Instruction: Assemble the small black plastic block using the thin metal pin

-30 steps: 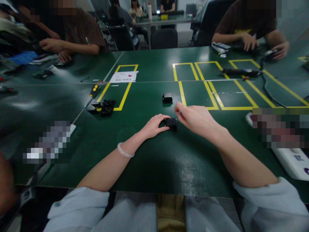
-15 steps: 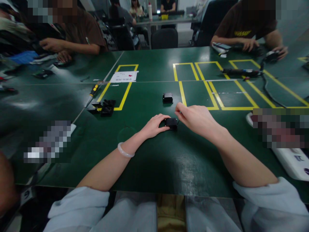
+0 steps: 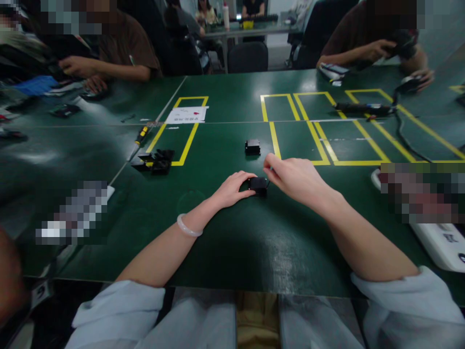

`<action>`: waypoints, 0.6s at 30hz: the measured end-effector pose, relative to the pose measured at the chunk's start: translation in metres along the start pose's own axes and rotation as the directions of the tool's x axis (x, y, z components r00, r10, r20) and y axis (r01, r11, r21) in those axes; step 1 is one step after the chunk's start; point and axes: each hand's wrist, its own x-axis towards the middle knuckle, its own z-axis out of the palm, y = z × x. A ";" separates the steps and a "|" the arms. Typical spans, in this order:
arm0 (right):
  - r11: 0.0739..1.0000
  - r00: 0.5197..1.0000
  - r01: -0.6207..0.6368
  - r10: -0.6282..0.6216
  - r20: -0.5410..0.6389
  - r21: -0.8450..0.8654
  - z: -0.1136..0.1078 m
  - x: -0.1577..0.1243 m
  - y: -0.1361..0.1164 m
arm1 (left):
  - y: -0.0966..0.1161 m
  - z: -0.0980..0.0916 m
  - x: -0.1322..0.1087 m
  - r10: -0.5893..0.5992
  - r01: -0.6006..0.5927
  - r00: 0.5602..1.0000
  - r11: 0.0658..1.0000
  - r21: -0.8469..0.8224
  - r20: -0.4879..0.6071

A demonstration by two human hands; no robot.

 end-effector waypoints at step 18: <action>0.999 0.999 0.027 -0.026 -0.032 0.022 0.000 -0.001 0.000 | 0.001 -0.001 -0.001 -0.017 0.017 1.000 1.000 -0.010 0.007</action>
